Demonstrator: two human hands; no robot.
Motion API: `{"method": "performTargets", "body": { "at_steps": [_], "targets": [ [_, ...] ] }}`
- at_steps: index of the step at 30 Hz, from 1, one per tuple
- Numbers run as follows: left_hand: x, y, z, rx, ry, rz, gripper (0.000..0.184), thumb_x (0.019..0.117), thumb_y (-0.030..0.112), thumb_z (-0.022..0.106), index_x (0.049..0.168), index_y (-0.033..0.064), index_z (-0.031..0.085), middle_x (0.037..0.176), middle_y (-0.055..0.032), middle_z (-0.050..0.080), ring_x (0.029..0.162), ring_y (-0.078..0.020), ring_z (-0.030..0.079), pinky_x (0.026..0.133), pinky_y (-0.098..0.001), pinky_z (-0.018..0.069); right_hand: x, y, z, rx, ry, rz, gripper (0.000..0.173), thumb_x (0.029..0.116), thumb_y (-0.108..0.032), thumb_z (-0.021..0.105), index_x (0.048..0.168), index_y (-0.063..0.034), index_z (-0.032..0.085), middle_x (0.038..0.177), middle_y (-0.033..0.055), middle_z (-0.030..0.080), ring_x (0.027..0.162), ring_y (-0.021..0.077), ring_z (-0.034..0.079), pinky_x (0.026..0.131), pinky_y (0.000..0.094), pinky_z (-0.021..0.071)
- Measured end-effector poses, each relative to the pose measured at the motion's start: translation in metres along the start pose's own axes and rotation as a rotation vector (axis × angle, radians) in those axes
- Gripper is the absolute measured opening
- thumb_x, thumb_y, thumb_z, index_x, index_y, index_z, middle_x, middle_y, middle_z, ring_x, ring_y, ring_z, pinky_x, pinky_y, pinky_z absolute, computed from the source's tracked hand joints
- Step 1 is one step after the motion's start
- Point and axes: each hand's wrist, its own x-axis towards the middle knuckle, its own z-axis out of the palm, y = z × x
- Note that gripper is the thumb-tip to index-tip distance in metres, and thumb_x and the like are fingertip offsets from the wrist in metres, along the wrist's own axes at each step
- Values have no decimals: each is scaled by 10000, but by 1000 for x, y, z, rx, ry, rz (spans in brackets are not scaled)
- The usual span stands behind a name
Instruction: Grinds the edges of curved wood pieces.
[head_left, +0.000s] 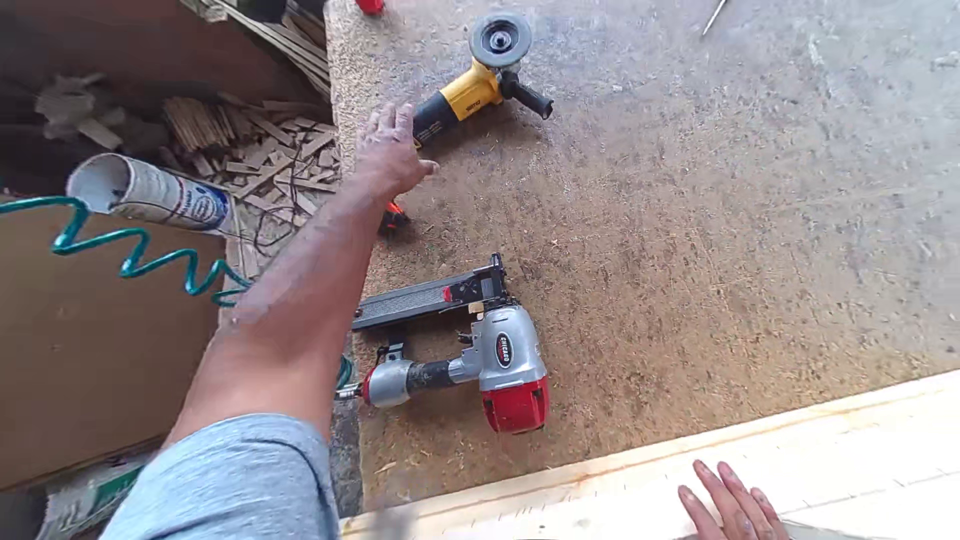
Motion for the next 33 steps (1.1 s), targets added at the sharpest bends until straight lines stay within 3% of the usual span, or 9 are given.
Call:
{"method": "performTargets", "body": {
  "at_steps": [3,8,13,17,20,24,26,30,33],
  "targets": [
    [-98,16,-24,-51,-10,100,821,885,387,797,1531,35,431,1603,-270,360,1445,-495,394,1132,-714,350,0,-2,-2,1,17,-17,808,852,-809,554,1278,-133,678,1397,184,626,1429,335,474,1225,518,275],
    [-319,59,-46,-244,20,274,513,961,448,684,1322,85,665,1526,-165,522,1399,-340,519,1126,-554,454,-4,2,7,-7,212,-71,780,892,-800,486,1227,-132,709,1360,157,654,1380,341,529,1191,549,349],
    [-511,95,-35,-494,194,229,414,970,450,663,1127,81,765,1349,-143,670,1294,-272,622,1076,-471,529,-4,-1,1,54,301,-114,679,955,-695,521,1227,-102,708,1370,179,644,1378,387,526,1177,615,354],
    [-636,115,-18,-581,141,137,370,982,354,682,1101,11,755,1271,-203,697,1245,-293,652,1087,-457,515,-68,-16,-22,232,259,-190,519,1002,-535,593,1204,-73,716,1322,169,681,1330,342,585,1168,538,418],
    [-705,130,-2,-509,29,101,351,987,357,664,1075,32,765,1280,-178,700,1303,-322,608,1130,-494,469,-128,-18,-15,330,-3,-290,430,1032,-441,585,1174,-59,722,1201,120,735,1181,256,684,1078,436,518],
    [-765,168,11,-479,2,49,344,988,363,653,1065,52,777,1269,-150,711,1262,-308,638,1094,-485,501,-196,4,4,351,-635,-425,393,1043,-396,547,1206,-69,690,1157,150,723,1119,313,691,998,511,533],
    [-779,195,14,-488,33,19,330,987,349,654,1062,52,778,1268,-144,712,1262,-300,638,1099,-473,499,-204,23,-4,311,-795,-447,392,1041,-394,541,1203,-71,693,1147,161,723,1111,331,691,977,534,534],
    [-756,246,25,-505,121,-28,409,990,382,660,1209,44,729,1400,-172,635,1392,-299,539,1178,-464,436,-194,74,-40,156,-772,-358,422,1032,-394,560,1238,-44,672,1169,205,707,1131,389,673,985,585,516],
    [-694,270,36,-313,160,-81,770,963,618,592,1439,13,563,1597,-212,421,1534,-361,317,1258,-528,280,-195,119,-67,102,-676,-234,440,1025,-404,572,1266,-46,662,1186,214,702,1139,398,672,976,603,520]
  ]
}}
